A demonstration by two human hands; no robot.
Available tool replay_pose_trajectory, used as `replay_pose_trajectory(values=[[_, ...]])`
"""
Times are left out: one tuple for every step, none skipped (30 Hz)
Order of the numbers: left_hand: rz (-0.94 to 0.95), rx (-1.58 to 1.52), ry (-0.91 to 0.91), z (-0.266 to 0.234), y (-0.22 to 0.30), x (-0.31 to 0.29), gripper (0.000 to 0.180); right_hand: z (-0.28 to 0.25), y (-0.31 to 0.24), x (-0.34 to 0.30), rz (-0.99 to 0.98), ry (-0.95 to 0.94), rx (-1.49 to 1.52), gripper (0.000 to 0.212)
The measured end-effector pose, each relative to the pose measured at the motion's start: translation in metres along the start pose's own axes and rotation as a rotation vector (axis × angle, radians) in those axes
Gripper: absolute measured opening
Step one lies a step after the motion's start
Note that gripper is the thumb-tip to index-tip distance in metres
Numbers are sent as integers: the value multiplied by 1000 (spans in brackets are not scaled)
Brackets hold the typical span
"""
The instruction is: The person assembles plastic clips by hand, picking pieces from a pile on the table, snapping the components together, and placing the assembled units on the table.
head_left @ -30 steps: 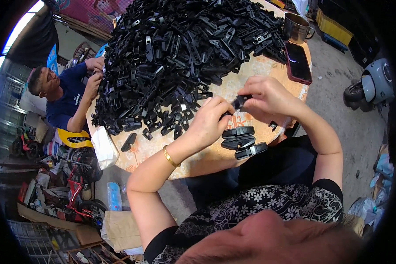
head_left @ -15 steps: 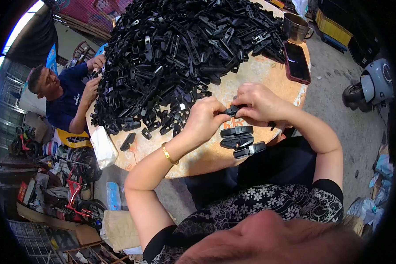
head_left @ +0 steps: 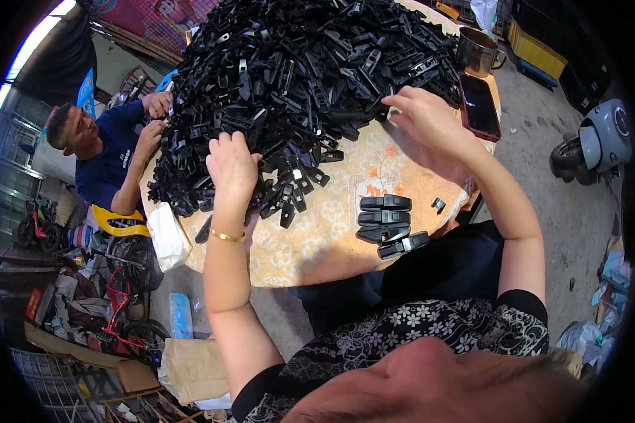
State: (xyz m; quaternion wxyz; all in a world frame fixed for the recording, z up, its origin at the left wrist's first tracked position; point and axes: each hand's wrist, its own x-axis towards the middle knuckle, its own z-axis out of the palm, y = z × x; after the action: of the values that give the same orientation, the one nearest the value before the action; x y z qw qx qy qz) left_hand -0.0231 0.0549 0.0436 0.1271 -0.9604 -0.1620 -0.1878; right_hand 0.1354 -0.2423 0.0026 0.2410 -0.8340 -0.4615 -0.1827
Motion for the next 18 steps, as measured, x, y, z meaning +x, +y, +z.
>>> replay_pose_trajectory(values=[[-1, 1, 1, 2, 0, 1, 38, 7, 2, 3, -1, 1, 0, 35], [15, 0, -30, 3, 1, 1, 36, 13, 4, 6, 37, -44, -32, 34], [29, 1, -64, 3, 3, 0, 35, 17, 2, 9, 75, -92, -61, 34], [62, -82, 41, 4, 6, -2, 34, 18, 2, 11, 74, -93, -60, 34], [62, -82, 39, 4, 9, -3, 34, 19, 1, 13, 92, -120, -100, 34], [82, -350, 112, -2, 15, -5, 32, 20, -1, 15, 109, -149, -139, 34], [104, -618, 189, -9, 22, -5, 30, 21, -3, 16, 111, -148, -138, 34], [40, -842, 107, -17, 33, -9, 26, 22, -6, 17, 125, -136, -111, 31], [43, -1049, 27, -17, 42, -15, 24, 22, -7, 16, 143, -125, -89, 28], [32, -1313, -54, -13, 55, -21, 25, 20, -6, 15, 147, -124, -92, 28], [20, -1574, -140, -8, 66, -27, 25, 19, -6, 14, 157, -141, -66, 23], [-55, -1631, -319, -14, 78, -31, 29, 18, -3, 11, 170, -159, -39, 19], [-138, -1676, -493, -22, 86, -36, 33, 18, -1, 7, 168, -159, -37, 19], [-135, -1687, -586, -4, 90, -41, 30, 18, 1, 2, 122, -120, -33, 18], [-108, -1608, -641, 1, 92, -42, 22, 16, -1, 1, 72, -80, -29, 17], [72, -1402, -545, 4, 91, -42, 17, 14, -4, 0, 69, -79, -27, 17], [241, -1188, -448, 5, 90, -41, 14, 11, -8, -4, 47, -67, -69, 19], [237, -1170, -413, 1, 94, -41, 16, 3, -13, -7, 33, -54, -116, 22]])
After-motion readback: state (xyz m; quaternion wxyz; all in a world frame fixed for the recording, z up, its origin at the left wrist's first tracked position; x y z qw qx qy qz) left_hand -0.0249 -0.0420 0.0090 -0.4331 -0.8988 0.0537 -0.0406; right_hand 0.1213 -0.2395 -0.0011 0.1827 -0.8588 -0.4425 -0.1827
